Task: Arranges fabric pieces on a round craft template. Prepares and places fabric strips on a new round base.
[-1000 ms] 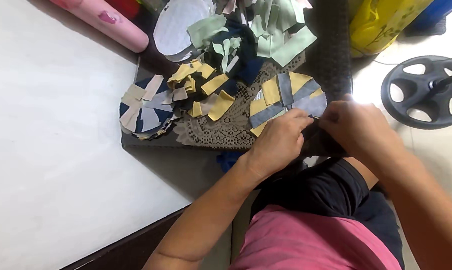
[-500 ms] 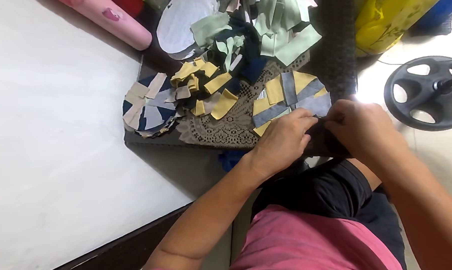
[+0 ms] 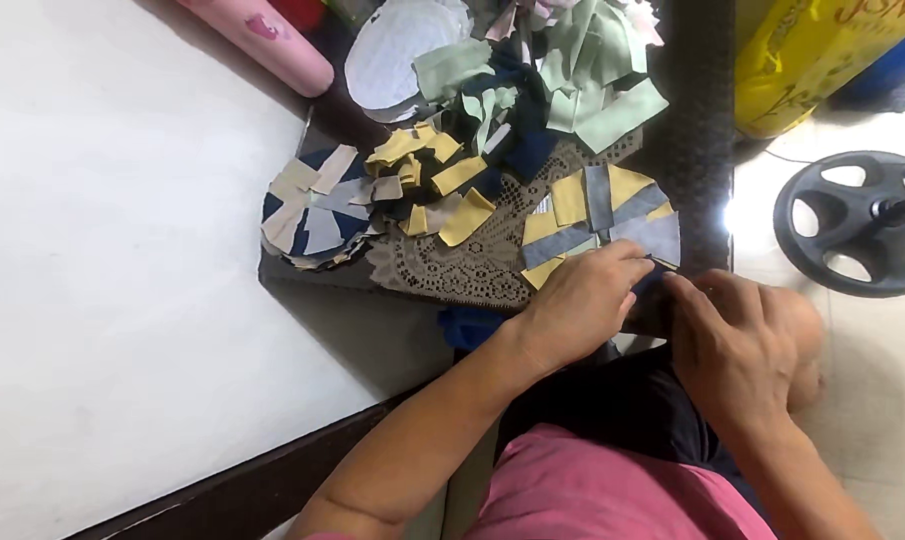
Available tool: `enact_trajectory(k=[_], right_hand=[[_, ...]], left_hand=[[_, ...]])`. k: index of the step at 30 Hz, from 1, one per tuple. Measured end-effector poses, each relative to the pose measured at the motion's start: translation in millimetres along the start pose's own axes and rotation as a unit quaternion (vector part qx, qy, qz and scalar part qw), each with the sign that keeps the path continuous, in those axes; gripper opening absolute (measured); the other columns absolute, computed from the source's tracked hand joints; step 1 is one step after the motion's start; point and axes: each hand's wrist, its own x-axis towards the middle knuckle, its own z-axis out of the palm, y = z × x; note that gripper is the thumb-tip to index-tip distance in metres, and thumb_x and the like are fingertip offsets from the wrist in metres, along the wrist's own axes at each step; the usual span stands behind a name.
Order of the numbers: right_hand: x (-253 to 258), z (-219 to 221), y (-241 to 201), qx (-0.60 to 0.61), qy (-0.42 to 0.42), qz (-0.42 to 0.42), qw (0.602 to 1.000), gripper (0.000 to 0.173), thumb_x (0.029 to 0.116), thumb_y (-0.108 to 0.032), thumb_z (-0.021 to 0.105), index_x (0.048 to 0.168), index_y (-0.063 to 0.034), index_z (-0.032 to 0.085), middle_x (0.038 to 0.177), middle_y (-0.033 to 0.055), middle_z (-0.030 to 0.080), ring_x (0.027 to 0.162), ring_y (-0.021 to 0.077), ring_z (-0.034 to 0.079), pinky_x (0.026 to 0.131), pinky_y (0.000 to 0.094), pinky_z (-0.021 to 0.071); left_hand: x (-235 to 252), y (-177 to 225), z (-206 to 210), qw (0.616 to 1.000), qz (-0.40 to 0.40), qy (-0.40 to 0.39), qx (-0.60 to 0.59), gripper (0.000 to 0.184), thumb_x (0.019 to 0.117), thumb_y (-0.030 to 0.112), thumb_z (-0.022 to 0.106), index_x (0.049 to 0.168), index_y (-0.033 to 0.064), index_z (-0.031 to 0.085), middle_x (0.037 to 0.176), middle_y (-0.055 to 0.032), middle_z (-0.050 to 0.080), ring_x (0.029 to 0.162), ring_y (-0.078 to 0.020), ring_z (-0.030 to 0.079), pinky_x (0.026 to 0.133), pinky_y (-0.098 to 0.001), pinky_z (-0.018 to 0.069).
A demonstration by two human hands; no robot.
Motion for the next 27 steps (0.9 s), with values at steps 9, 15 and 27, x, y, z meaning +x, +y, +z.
enact_trajectory(k=[9,15,27], right_hand=[[3,4,1,-0.007,-0.006,0.004,1.000,0.030,0.0989,-0.010,0.049,0.113,-0.0098,0.076,0.109,0.0209,0.068,0.103,0.0419,0.063,0.077,0.0528,0.0467],[6,4,1,-0.003,-0.003,0.004,1.000,0.032,0.0961,-0.007,0.049,0.110,-0.0094,0.077,0.108,0.0193,0.068,0.103,0.0403,0.062,0.078,0.0518,0.0462],[19,-10,7,0.001,0.011,0.026,1.000,0.033,0.0954,-0.008,0.047,0.106,-0.0110,0.078,0.105,0.0184,0.071,0.097,0.0405,0.066,0.073,0.0496,0.0485]], left_hand=[[2,-1,-4,0.999,-0.027,-0.004,0.021,0.033,0.0894,0.011,0.075,0.123,0.0090,0.075,0.127,-0.0154,0.064,0.103,-0.0292,0.066,0.083,-0.0433,0.0580],[-7,-3,0,0.994,-0.080,0.069,0.022,0.032,0.0899,0.016,0.075,0.121,0.0117,0.076,0.123,-0.0156,0.062,0.094,-0.0274,0.066,0.075,-0.0414,0.0583],[26,-2,31,0.988,-0.070,0.042,0.133,0.064,0.1077,0.045,0.041,0.158,0.0064,0.039,0.168,-0.0143,0.028,0.158,-0.0347,0.017,0.122,-0.0660,0.0115]])
